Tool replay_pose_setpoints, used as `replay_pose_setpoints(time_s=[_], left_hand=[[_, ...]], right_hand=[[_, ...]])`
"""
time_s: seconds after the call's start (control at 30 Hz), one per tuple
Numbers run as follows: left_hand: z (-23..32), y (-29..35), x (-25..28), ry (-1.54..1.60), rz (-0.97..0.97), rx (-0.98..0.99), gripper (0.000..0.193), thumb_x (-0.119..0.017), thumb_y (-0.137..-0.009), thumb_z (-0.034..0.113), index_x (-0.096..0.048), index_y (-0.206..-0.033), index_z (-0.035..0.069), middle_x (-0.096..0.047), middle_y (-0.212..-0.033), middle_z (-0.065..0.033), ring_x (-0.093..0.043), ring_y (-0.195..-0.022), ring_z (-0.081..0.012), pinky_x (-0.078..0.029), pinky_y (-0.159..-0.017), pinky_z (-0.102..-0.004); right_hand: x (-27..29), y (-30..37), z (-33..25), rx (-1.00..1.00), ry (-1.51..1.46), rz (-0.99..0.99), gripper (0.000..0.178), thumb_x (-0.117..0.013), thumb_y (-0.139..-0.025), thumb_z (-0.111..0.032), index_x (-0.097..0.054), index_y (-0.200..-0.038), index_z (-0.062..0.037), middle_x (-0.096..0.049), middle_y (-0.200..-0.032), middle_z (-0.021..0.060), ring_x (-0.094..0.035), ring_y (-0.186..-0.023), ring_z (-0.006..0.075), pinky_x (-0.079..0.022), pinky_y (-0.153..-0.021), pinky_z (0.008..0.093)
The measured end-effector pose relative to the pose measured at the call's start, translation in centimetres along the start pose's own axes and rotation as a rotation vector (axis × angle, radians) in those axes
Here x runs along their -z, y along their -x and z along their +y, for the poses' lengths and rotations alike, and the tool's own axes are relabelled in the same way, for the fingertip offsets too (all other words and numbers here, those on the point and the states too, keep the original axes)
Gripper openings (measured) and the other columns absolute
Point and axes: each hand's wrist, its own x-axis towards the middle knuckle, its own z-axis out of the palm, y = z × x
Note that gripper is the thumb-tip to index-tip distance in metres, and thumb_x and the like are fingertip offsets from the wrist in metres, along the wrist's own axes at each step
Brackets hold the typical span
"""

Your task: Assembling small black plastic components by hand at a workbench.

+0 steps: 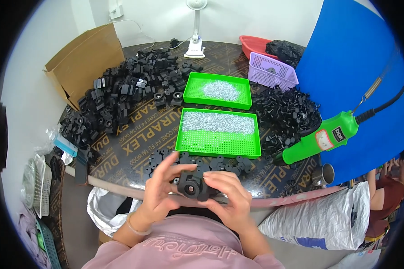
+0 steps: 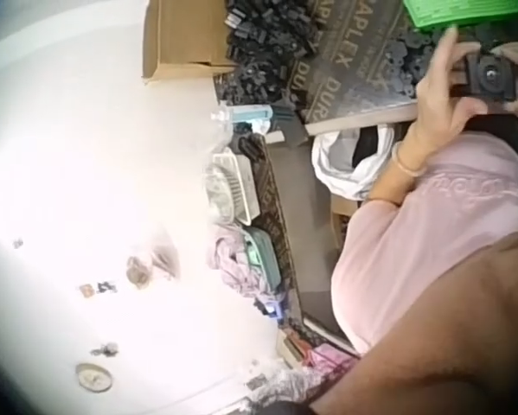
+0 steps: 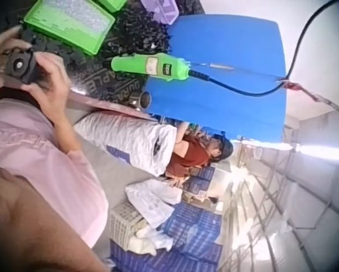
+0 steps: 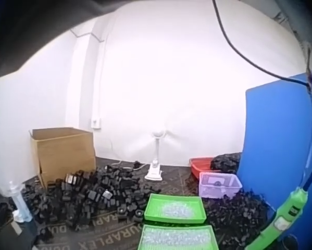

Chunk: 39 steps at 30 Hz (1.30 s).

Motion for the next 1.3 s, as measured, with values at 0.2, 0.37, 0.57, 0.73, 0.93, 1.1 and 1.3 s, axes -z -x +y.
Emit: replay_pose_setpoints(time_s=[0.2, 0.37, 0.57, 0.73, 0.93, 1.1, 1.3], left_hand=[[-0.8, -0.2, 1.0, -0.379, -0.122, -0.013, 0.064, -0.084, -0.077, 0.005, -0.056, -0.133, -0.003, -0.066, -0.12, -0.018, -0.069, -0.097, -0.02, -0.062, -0.075, -0.0323], [-2.0, -0.3, 0.8, -0.492, -0.158, -0.175, 0.058, -0.085, -0.072, 0.003, -0.059, -0.124, -0.002, -0.068, -0.119, -0.0165, -0.069, -0.102, -0.0268, -0.061, -0.076, -0.034], [-2.8, 0.1, 0.6, -0.484, -0.24, -0.157, 0.076, -0.083, -0.074, -0.004, -0.044, -0.139, -0.001, -0.064, -0.124, -0.0253, -0.066, -0.114, -0.035, -0.058, -0.093, -0.0423], [-2.0, 0.0, -0.1, -0.587, -0.189, -0.148, 0.076, -0.09, -0.067, 0.008, -0.055, -0.134, -0.002, -0.066, -0.125, -0.0213, -0.065, -0.114, -0.0364, -0.054, -0.094, -0.0431], [-1.0, -1.0, 1.7, -0.817, -0.042, -0.181, 0.049, -0.086, -0.068, 0.007, -0.067, -0.112, -0.002, -0.069, -0.116, -0.0177, -0.065, -0.102, -0.0337, -0.052, -0.089, -0.0411], [-0.7, -1.0, 4.0, -0.909, 0.084, -0.157, 0.04, -0.083, -0.07, 0.003, -0.069, -0.107, -0.002, -0.07, -0.113, -0.0178, -0.066, -0.099, -0.0319, -0.052, -0.087, -0.0379], [-0.3, -2.1, 6.6, -1.084, 0.172, -0.102, 0.038, -0.082, -0.072, 0.005, -0.069, -0.108, 0.001, -0.069, -0.115, -0.0158, -0.064, -0.105, -0.0324, -0.051, -0.09, -0.0375]], right_hand=[[0.4, -0.6, 0.2, 0.062, 0.137, -0.028, 0.053, -0.084, -0.071, -0.004, -0.067, -0.12, -0.0039, -0.064, -0.124, 0.0183, -0.065, -0.109, 0.031, -0.057, -0.087, 0.0388], [1.1, 1.0, 0.0, -0.281, -0.157, -0.09, 0.051, -0.084, -0.076, -0.003, -0.065, -0.123, -0.0009, -0.066, -0.122, 0.0189, -0.07, -0.1, 0.0247, -0.062, -0.076, 0.0323], [1.5, 1.5, -0.1, -0.323, -0.101, 0.004, 0.038, -0.082, -0.078, -0.002, -0.069, -0.113, -0.0001, -0.072, -0.106, 0.0148, -0.072, -0.088, 0.0209, -0.06, -0.074, 0.0303], [4.0, 2.3, -0.1, -0.33, 0.149, 0.037, 0.027, -0.08, -0.079, -0.003, -0.07, -0.103, -0.0008, -0.072, -0.098, 0.0106, -0.071, -0.088, 0.0205, -0.055, -0.076, 0.0291], [8.9, 5.3, 1.5, -0.627, 0.168, 0.3, 0.025, -0.076, -0.083, 0.004, -0.066, -0.106, 0.0031, -0.069, -0.095, 0.0069, -0.068, -0.081, 0.0106, -0.054, -0.073, 0.0233], [8.7, 5.7, 2.0, -0.639, 0.146, 0.057, 0.025, -0.075, -0.08, 0.008, -0.067, -0.104, 0.0034, -0.07, -0.096, 0.0087, -0.072, -0.088, 0.0161, -0.057, -0.076, 0.0265], [5.9, 4.8, 3.6, -0.532, 0.339, 0.013, 0.028, -0.079, -0.074, -0.002, -0.07, -0.1, 0.0, -0.071, -0.097, 0.0135, -0.067, -0.092, 0.0288, -0.052, -0.082, 0.0348]])
